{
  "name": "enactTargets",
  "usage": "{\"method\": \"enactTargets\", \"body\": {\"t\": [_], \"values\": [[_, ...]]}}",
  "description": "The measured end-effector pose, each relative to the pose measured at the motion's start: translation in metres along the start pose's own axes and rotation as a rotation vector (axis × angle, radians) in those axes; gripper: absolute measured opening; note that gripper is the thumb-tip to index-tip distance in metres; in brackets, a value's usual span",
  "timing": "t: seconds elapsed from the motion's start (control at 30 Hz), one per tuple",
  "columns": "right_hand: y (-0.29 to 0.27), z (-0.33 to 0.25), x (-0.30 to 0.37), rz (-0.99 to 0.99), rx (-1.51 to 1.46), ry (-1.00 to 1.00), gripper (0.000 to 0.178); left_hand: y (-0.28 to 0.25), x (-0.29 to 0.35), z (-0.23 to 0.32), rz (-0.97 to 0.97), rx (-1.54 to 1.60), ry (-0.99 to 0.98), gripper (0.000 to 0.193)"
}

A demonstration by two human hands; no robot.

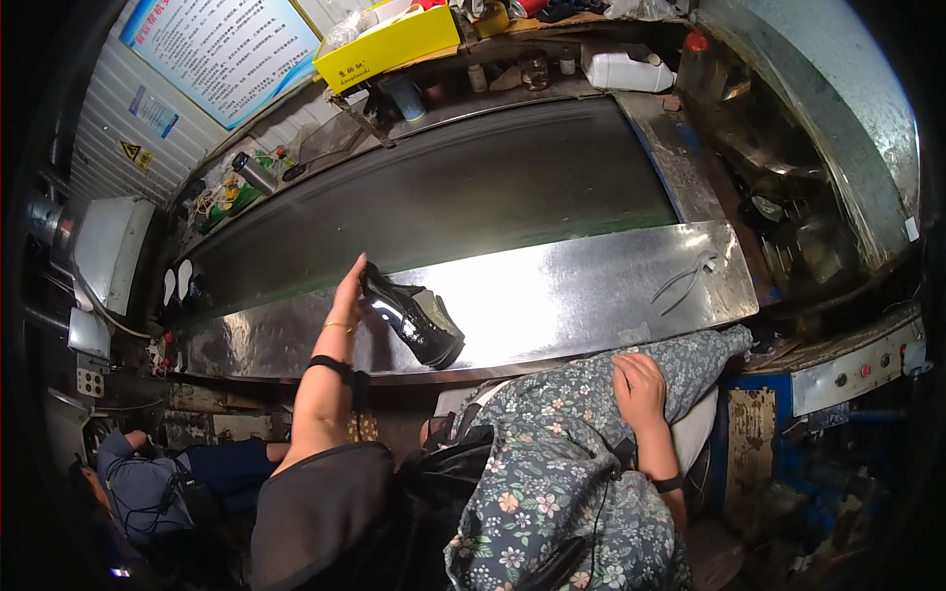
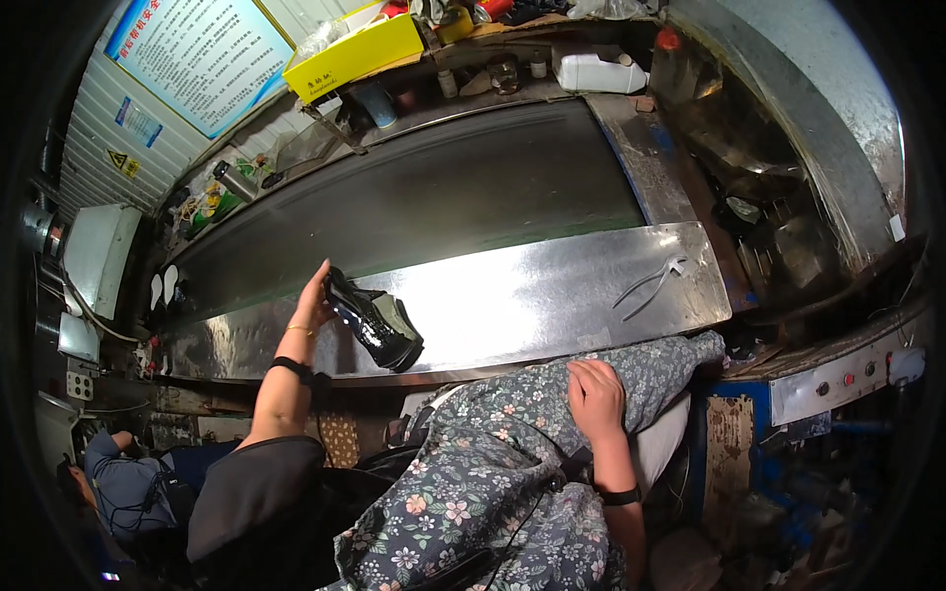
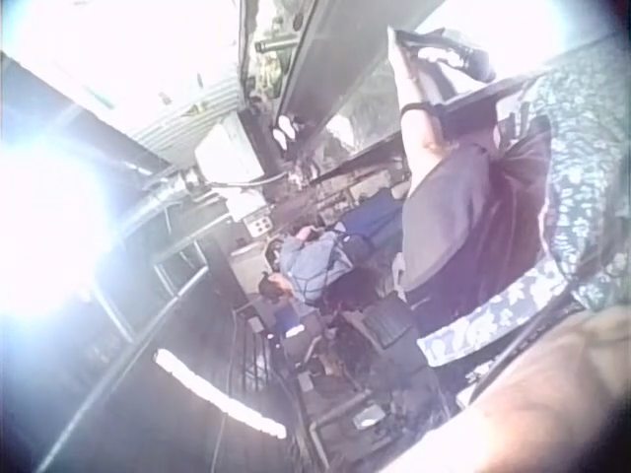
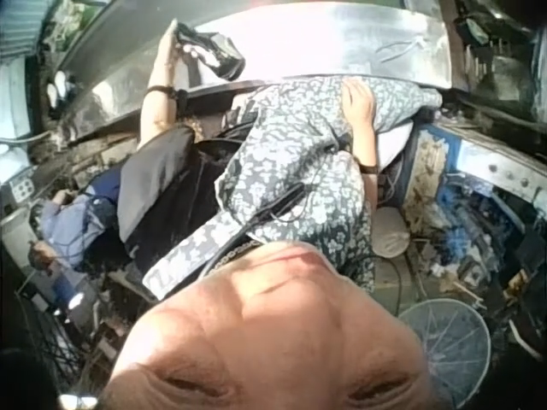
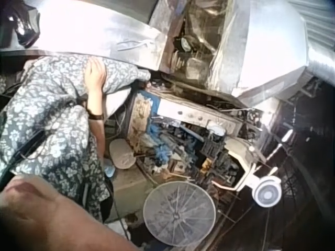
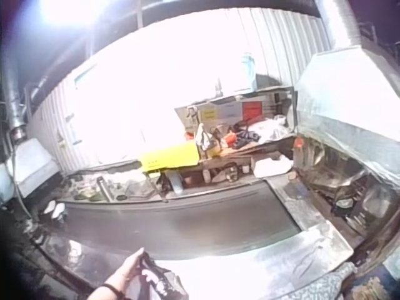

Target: Operating machinery to assemble and press shoe components together.

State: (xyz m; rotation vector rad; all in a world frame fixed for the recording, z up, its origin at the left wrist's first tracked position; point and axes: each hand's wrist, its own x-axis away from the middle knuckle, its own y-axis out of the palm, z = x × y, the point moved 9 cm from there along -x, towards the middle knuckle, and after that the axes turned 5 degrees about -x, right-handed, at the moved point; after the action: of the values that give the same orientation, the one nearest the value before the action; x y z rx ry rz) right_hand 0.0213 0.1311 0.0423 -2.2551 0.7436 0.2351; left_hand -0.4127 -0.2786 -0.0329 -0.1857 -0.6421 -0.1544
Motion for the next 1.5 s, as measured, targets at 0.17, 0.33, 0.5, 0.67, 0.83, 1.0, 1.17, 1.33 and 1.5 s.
{"method": "enactTargets", "body": {"t": [0.17,0.33,0.5,0.67,0.83,1.0,1.17,1.33,1.5], "values": [[0.004,-0.011,0.003,-0.002,0.018,-0.043,0.016,0.084,0.002,0.081,0.218,-1.141,0.514,0.044],[-0.011,0.069,0.012,0.151,-0.515,0.478,0.022,0.316,0.259,0.077,-0.694,-1.618,1.209,0.028],[-0.089,0.045,-0.024,0.170,-0.850,0.709,0.066,0.321,0.436,0.024,-1.220,-0.798,2.580,0.009],[-0.168,0.046,0.027,0.748,-0.313,0.399,0.023,0.427,0.372,0.030,-1.008,-0.490,1.685,0.033],[-0.149,-0.030,0.009,0.373,0.279,0.279,0.029,0.546,0.332,-0.110,-1.474,-0.191,-0.359,0.038],[-0.158,-0.055,0.002,0.248,0.506,0.085,0.040,0.550,0.341,-0.111,-1.394,-0.238,-0.293,0.025],[-0.170,-0.051,-0.005,0.112,0.290,0.167,0.036,0.546,0.355,-0.108,-1.361,-0.254,-0.234,0.030],[-0.150,0.020,0.044,0.271,-0.160,0.626,0.044,0.523,0.373,-0.046,-1.105,-0.288,1.194,0.031],[-0.086,0.038,0.134,0.620,-0.036,0.611,0.021,0.525,0.355,-0.049,-1.223,-0.561,1.188,0.049]]}}
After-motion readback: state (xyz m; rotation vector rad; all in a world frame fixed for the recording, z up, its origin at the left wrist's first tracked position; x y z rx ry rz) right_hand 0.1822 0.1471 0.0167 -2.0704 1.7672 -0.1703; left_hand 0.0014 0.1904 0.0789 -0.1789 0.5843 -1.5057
